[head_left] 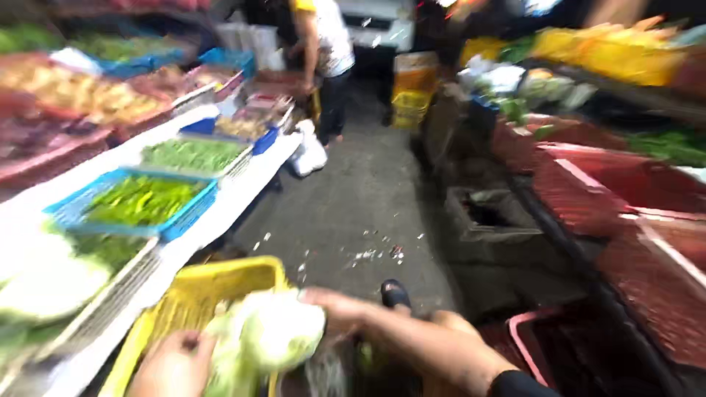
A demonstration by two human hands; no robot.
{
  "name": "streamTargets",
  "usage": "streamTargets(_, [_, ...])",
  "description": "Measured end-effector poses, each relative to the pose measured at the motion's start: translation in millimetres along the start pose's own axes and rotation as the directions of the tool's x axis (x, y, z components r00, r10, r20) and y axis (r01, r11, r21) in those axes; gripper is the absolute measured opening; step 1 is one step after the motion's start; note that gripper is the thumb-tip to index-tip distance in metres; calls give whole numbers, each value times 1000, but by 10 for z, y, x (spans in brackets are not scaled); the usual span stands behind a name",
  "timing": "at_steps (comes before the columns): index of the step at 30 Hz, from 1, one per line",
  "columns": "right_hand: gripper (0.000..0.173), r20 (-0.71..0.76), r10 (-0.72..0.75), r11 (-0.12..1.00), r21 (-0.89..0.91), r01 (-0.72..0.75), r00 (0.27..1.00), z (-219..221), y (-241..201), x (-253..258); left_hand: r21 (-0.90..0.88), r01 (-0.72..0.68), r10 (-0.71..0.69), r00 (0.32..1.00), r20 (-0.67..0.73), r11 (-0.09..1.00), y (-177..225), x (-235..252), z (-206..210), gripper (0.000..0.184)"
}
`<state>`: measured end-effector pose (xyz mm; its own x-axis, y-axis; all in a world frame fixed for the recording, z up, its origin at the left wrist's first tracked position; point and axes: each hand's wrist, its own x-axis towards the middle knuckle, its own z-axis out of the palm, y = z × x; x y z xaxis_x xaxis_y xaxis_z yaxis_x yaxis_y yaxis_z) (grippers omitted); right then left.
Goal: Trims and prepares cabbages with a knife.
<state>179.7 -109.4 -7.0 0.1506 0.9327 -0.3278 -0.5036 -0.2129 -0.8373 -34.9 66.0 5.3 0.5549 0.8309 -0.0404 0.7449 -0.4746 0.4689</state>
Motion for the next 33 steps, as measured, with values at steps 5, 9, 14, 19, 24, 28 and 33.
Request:
streamTargets(5, [69, 177, -1, 905, 419, -75, 984, -147, 47, 105, 140, 239, -244, 969, 25, 961, -47, 41, -71, 30])
streamTargets(9, [98, 231, -76, 852, 520, -57, 970, -219, 52, 189, 186, 308, -311, 950, -14, 933, -197, 123, -50, 30])
streamTargets(14, [98, 87, 5, 788, 613, -58, 996, -133, 109, 250, 178, 374, -373, 927, -41, 910, -236, 181, -125, 30])
streamTargets(19, [73, -85, 181, 722, 688, -73, 980, -49, 143, 251, 176, 418, -415, 908, -56, 891, -286, 175, -179, 30])
streamTargets(24, [73, -18, 63, 792, 609, -39, 998, -120, 127, 276, 88, 421, -414, 906, -90, 903, -361, 193, -236, 31])
streamTargets(28, [88, 25, 4, 800, 600, -18, 1000, -157, 129, 295, 73, 468, -465, 884, -49, 881, -539, 253, -199, 33])
streamTargets(33, [91, 48, 1, 784, 620, -31, 999, -258, 190, 293, 138, 586, -602, 777, 184, 799, -931, 286, 440, 35])
